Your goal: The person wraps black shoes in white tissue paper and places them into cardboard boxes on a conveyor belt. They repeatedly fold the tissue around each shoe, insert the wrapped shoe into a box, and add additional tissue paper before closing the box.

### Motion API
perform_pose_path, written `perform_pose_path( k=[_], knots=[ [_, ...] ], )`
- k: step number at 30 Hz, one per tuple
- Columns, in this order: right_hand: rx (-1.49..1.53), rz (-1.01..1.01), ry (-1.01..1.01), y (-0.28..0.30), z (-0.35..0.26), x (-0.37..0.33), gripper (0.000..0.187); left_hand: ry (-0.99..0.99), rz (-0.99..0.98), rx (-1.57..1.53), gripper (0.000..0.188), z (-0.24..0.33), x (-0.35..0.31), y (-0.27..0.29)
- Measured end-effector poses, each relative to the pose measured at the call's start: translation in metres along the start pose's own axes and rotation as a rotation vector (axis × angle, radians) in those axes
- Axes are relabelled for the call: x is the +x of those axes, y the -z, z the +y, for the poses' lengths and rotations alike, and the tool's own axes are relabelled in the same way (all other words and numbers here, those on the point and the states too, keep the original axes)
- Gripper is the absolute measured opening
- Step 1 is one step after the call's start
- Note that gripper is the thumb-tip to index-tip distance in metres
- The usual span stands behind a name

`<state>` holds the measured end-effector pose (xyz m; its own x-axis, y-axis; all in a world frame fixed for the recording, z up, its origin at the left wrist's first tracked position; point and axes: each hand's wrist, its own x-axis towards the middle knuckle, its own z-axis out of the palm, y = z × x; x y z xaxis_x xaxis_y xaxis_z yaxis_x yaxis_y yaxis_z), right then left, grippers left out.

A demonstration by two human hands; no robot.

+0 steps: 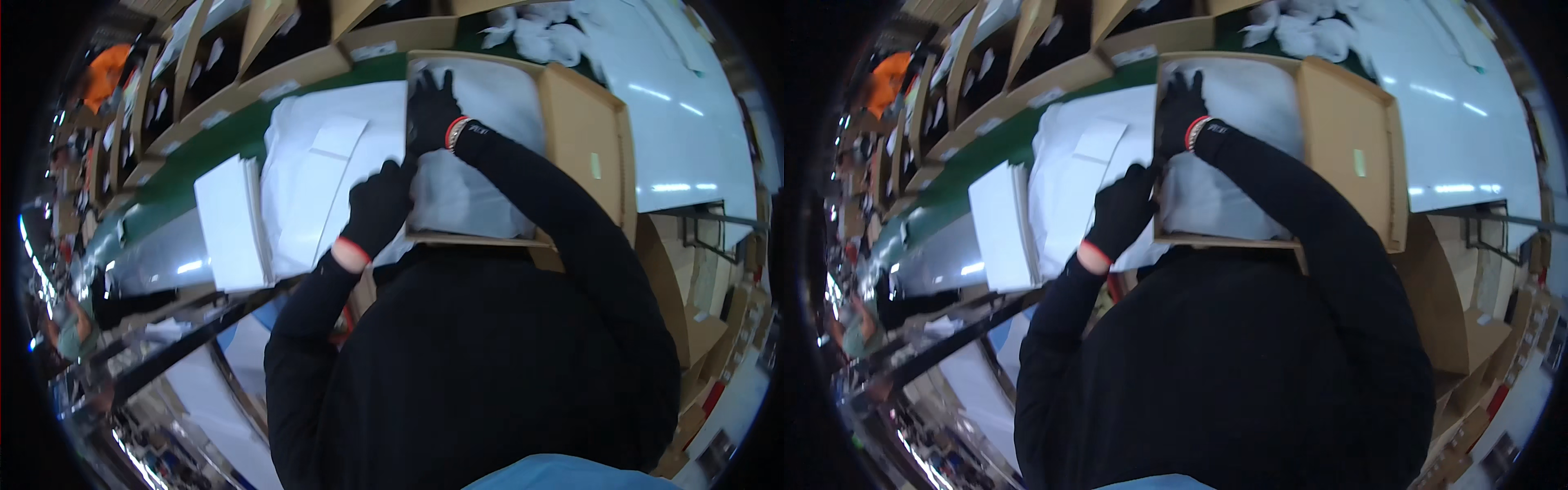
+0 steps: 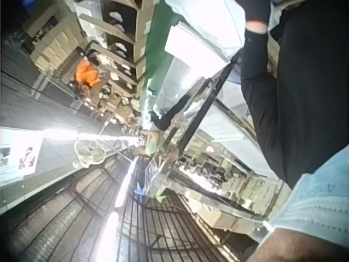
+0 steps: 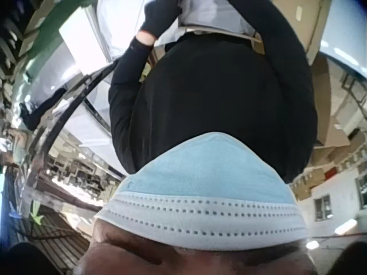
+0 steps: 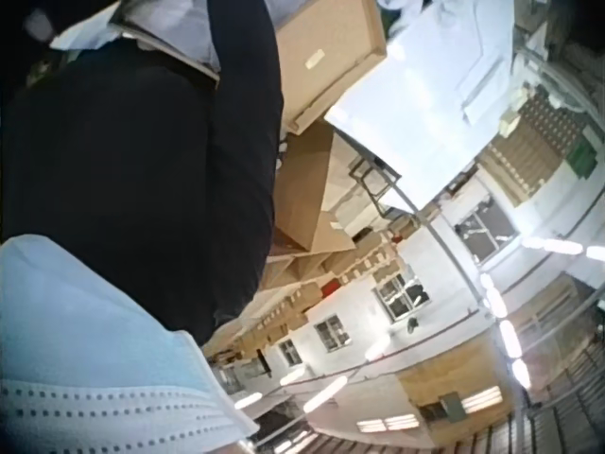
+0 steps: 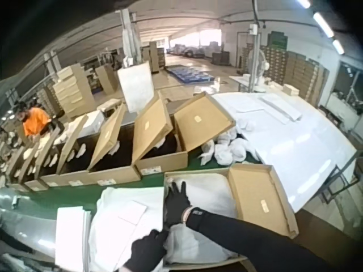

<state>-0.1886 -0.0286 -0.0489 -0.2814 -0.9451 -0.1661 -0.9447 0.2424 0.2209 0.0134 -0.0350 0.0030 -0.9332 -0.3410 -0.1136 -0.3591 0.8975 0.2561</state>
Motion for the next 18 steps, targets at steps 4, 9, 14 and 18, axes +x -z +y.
perform_pose_path(
  k=[4, 9, 14, 18],
  knots=[
    [0.404, 0.566, 0.057, -0.024, 0.095, -0.051, 0.081, 0.054, 0.385, -0.300, 0.060, 0.002, -0.033, -0.013],
    [0.254, 0.381, -0.986, -0.155, 0.303, -0.250, 0.089, 0.247, 0.158, -0.618, 0.064, -0.002, -0.022, -0.026],
    [0.657, -0.164, -0.414, -0.228, 0.341, -0.374, 0.063, 0.085, 0.089, -0.227, 0.056, -0.006, 0.002, -0.052],
    [0.638, 0.251, -0.646, -0.105, 0.395, -0.375, 0.033, 0.062, 0.038, -0.349, 0.053, 0.032, 0.017, -0.029]
  ],
)
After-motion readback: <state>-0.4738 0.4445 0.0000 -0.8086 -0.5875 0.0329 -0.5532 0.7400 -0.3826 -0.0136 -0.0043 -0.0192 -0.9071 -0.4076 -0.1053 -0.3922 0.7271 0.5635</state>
